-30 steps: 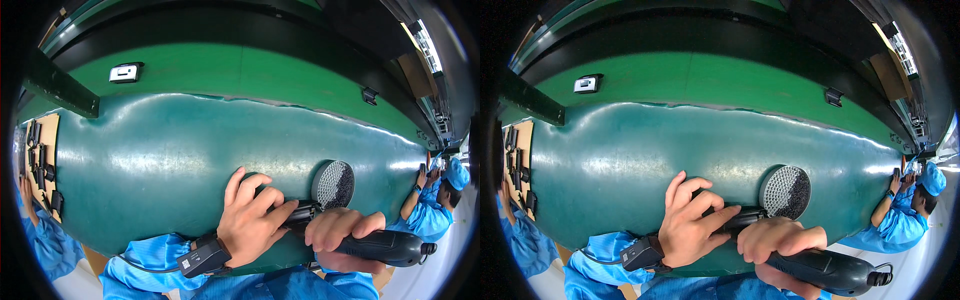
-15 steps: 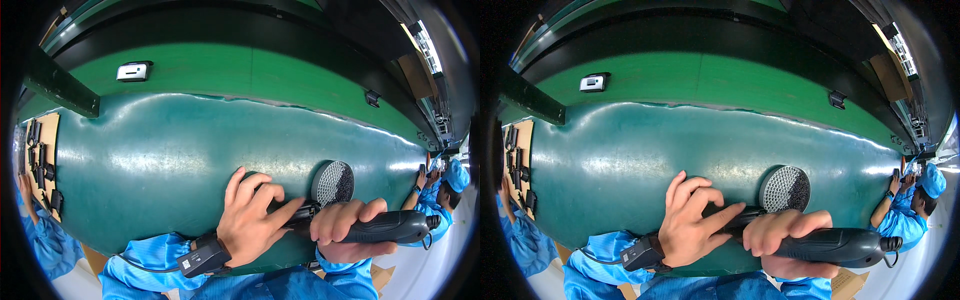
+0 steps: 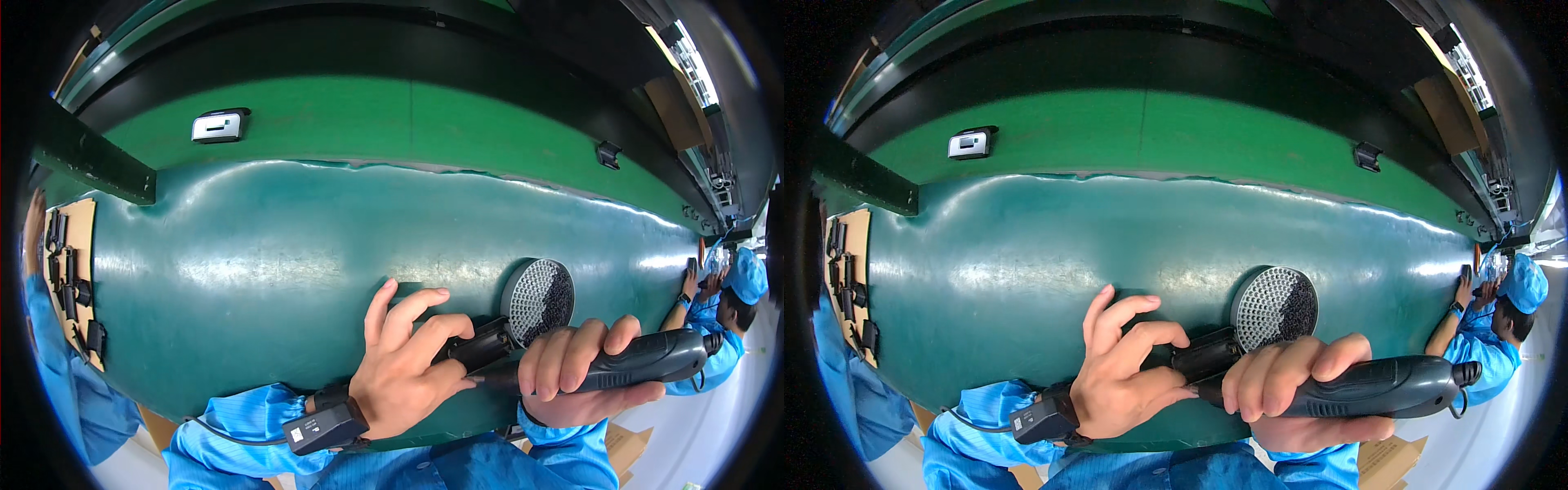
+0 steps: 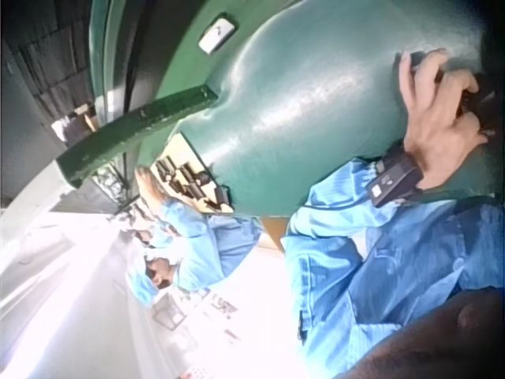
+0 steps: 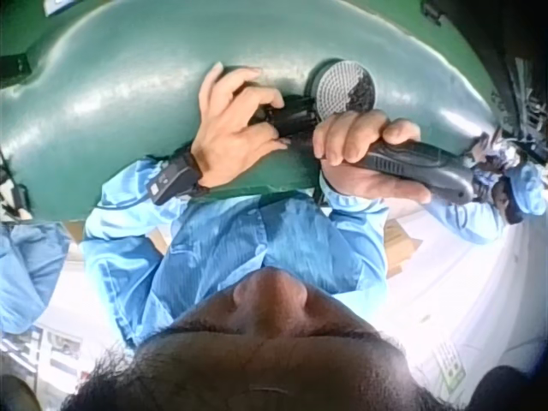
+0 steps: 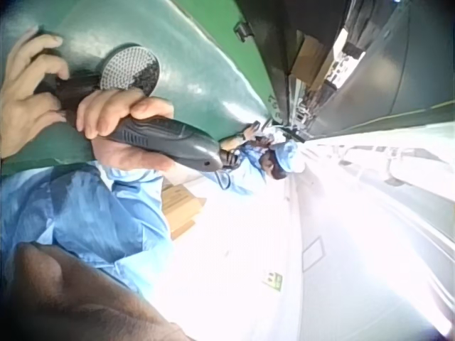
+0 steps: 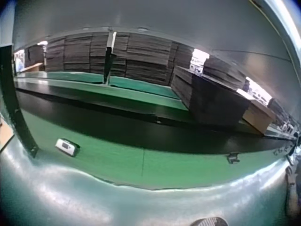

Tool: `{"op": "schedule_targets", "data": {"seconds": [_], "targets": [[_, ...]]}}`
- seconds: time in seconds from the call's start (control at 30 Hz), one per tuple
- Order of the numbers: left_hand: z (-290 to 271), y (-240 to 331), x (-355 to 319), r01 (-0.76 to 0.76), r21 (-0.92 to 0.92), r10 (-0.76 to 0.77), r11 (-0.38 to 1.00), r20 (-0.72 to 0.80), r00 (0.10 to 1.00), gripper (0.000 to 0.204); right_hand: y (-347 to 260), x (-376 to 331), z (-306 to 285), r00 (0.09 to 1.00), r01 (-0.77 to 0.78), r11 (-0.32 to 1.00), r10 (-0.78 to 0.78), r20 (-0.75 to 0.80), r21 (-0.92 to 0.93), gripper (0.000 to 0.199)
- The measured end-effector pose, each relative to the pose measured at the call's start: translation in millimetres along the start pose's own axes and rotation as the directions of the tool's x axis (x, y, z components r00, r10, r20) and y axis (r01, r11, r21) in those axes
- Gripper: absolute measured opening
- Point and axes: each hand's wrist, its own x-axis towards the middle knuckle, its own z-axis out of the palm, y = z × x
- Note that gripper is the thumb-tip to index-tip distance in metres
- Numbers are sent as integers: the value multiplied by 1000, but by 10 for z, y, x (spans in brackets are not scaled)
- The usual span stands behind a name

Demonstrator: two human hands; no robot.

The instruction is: Use an electric screwdriver to fasten screws into a plastic housing on a factory assembly line.

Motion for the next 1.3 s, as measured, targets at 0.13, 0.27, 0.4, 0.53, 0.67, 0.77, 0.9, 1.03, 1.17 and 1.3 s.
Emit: {"op": "schedule_targets", "data": {"seconds": [0.13,0.27,0.4,0.53,0.67,0.77,0.9,1.03,1.17,1.3], "targets": [[-6,-11,-5,9,-21,-9,1000,26,1000,25,25,-34,16,998,44,999,-45,53,28,70],[-30,-15,1,16,-13,-15,1000,62,998,26,45,-60,92,987,117,993,-120,110,29,56],[3,11,27,95,28,-96,995,31,995,49,86,-60,124,959,248,962,-227,168,-114,58],[38,-30,-16,68,74,-72,995,49,996,61,27,-63,191,979,172,963,-144,145,-209,57],[53,-30,-32,69,89,-73,994,46,996,61,66,-63,199,975,165,962,-126,184,-217,58],[91,-41,-46,62,88,-65,994,31,997,60,64,-95,173,973,161,968,-123,198,-193,58],[78,-31,-41,58,77,-60,995,28,998,59,64,-91,182,973,157,968,-118,198,-197,58],[69,-45,-31,58,71,-60,996,26,998,60,61,-86,159,969,88,962,-23,247,-257,59],[62,-58,-25,56,77,-59,995,32,998,60,53,-63,153,938,72,963,23,345,-261,27],[16,-28,24,17,118,-21,993,33,999,55,150,34,150,852,219,956,-88,516,-198,66]]}}
